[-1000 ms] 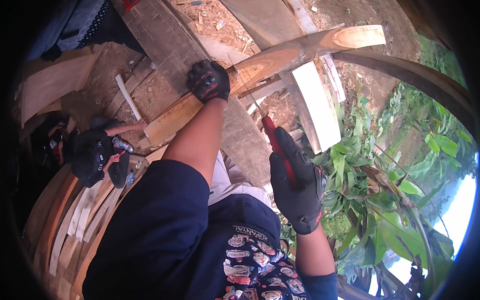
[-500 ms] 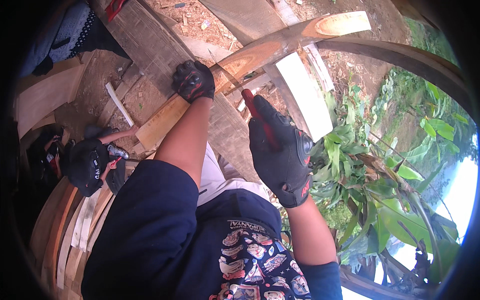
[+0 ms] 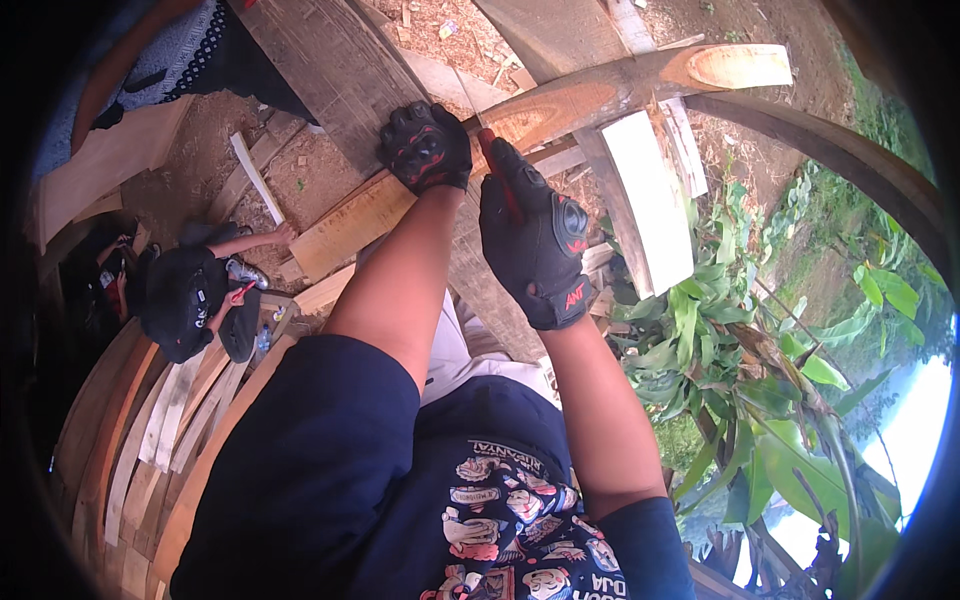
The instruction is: The person uses a hand saw to cut a wooden plank placed on a wooden frame. They hold the plank with one hand and saw with the other, producing sawdust as the cut progresses. Other people are present nearby, but the focus remains on the sawing action.
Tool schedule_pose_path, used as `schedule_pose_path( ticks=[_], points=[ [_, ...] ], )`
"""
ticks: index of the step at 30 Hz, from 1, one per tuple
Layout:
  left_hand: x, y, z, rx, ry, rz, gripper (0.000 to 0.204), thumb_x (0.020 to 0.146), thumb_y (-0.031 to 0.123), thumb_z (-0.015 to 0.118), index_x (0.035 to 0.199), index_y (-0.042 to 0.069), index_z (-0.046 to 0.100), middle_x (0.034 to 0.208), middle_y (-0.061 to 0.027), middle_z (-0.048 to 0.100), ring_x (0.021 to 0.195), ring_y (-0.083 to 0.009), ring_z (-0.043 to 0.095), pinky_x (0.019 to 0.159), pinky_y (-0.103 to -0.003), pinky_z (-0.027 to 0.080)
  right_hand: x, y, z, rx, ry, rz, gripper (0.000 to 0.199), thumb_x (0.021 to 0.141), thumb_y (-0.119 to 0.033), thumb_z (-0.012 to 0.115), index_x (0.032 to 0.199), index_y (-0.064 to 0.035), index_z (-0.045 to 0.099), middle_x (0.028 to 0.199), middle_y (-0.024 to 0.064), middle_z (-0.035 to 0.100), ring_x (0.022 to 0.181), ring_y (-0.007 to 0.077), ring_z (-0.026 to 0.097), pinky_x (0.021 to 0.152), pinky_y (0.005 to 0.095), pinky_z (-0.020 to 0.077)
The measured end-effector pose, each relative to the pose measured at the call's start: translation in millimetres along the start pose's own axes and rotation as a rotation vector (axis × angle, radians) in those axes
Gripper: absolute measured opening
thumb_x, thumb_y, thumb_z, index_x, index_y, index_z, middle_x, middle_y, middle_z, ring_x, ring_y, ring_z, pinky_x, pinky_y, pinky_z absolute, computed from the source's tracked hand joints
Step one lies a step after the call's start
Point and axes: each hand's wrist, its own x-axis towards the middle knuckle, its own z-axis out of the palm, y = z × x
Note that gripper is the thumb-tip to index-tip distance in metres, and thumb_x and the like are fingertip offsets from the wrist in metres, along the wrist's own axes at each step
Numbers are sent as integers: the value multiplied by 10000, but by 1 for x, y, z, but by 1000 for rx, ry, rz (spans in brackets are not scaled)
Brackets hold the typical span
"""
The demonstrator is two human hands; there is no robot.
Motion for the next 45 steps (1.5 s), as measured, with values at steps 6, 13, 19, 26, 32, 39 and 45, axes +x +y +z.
schedule_pose_path(
  ticks=[6,13,19,26,32,39,45],
  points=[
    [-5,-2,6,-32,38,27,331,1063,396,545,1145,157,759,1212,-96,702,1171,-334,665,1008,-532,517,29,24,33,27,-1,57,363,1068,-182,629,1409,-122,739,1267,168,803,1110,375,790,923,452,630],
    [-4,6,3,-77,13,25,343,1059,403,560,1153,144,763,1242,-104,705,1202,-343,665,1034,-536,517,15,58,33,37,101,7,373,1122,-300,598,1419,-125,739,1237,224,794,1122,415,778,941,495,618],
    [-4,-4,10,-19,51,17,353,1066,401,542,1179,145,757,1254,-114,703,1209,-343,663,1035,-536,515,-14,73,37,199,28,-1,424,1123,-235,647,1527,-108,665,1394,238,746,1284,403,738,1041,466,588],
    [-5,-1,5,-51,24,0,355,1060,408,547,1196,144,742,1282,-119,690,1226,-352,648,1034,-548,505,-51,99,33,221,-77,154,495,1141,-271,621,1604,-96,590,1501,223,693,1345,380,708,1087,461,561],
    [-5,-4,11,-102,66,25,325,1048,382,562,1175,141,739,1262,-117,686,1222,-360,648,1032,-555,505,-83,114,24,122,-97,198,533,1153,-322,599,1631,-89,560,1466,200,723,1303,352,730,1061,450,565],
    [-3,-3,15,-106,81,27,316,1037,373,574,1171,140,739,1269,-121,683,1222,-358,649,1037,-552,504,-154,116,-19,67,-27,183,510,1133,-271,649,1603,-79,605,1142,85,785,866,126,688,805,325,583],
    [-6,-4,14,-39,129,37,346,1051,382,564,1165,103,735,1246,-142,695,1175,-371,672,1013,-545,537,-124,81,-20,360,20,407,464,1161,-263,583,1573,-55,629,912,-15,704,747,48,578,692,260,504]
  ],
)
